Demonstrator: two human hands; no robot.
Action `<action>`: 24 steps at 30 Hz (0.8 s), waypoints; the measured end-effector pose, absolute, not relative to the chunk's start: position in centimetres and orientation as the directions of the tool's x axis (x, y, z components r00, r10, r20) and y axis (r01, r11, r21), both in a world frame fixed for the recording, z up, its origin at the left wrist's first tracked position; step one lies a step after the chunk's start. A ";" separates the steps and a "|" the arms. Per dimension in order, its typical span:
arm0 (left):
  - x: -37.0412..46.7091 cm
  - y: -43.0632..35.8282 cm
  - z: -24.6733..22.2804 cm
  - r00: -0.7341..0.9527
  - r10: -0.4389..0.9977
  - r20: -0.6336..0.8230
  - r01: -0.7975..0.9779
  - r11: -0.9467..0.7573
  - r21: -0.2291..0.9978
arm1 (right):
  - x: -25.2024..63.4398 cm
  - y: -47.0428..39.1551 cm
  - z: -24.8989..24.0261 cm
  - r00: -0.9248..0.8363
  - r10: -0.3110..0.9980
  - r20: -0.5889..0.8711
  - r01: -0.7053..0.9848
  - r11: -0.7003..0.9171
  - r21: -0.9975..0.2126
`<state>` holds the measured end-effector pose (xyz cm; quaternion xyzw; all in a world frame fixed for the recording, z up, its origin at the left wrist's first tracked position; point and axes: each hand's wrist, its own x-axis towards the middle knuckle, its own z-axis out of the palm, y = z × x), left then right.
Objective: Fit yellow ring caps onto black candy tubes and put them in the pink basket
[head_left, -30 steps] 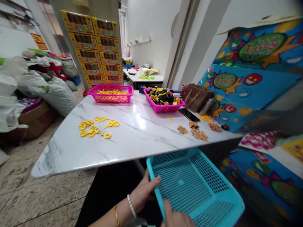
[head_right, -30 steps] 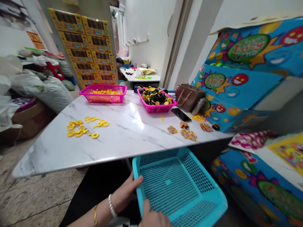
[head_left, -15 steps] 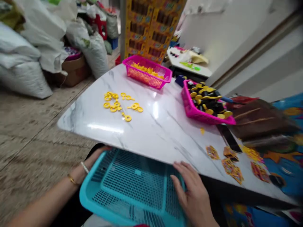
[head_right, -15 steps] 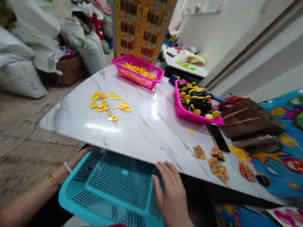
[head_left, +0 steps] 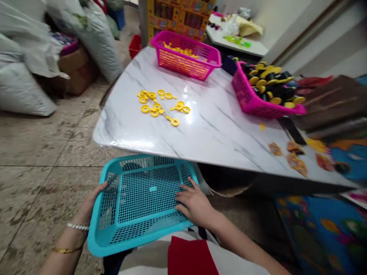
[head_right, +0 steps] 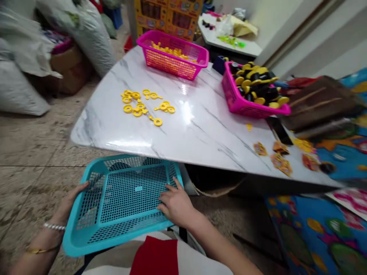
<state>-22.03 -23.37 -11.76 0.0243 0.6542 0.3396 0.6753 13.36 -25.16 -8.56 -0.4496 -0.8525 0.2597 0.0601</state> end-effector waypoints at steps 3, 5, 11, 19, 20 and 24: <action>-21.6 -20.9 -12.1 0.009 0.592 -0.806 -0.162 0.796 0.583 | 13.9 -28.1 -7.3 -0.460 0.884 -0.083 0.755 0.340 -0.561; -21.4 -19.6 -12.1 -0.014 0.703 -0.711 0.178 0.701 0.690 | 14.0 -29.5 -6.1 -0.386 0.921 -0.051 0.730 0.271 -0.627; -18.2 -18.9 -9.9 0.253 0.947 0.199 0.815 -0.320 0.483 | 14.0 -29.9 -5.5 -0.024 0.997 0.071 0.572 0.072 -0.817; -1.4 -19.8 -3.0 0.883 0.444 0.150 0.270 -0.743 0.613 | 19.2 -25.4 -6.4 0.041 0.999 0.021 0.346 0.006 -0.938; 1.2 -19.1 -3.1 0.869 0.480 0.118 0.291 -0.689 0.663 | 21.0 -24.0 -6.8 0.083 0.996 -0.032 0.324 -0.057 -0.944; 10.6 -15.8 -5.2 0.806 0.584 -0.093 0.382 -0.394 0.836 | 28.2 -18.1 -10.0 0.209 0.964 -0.163 0.260 -0.216 -0.941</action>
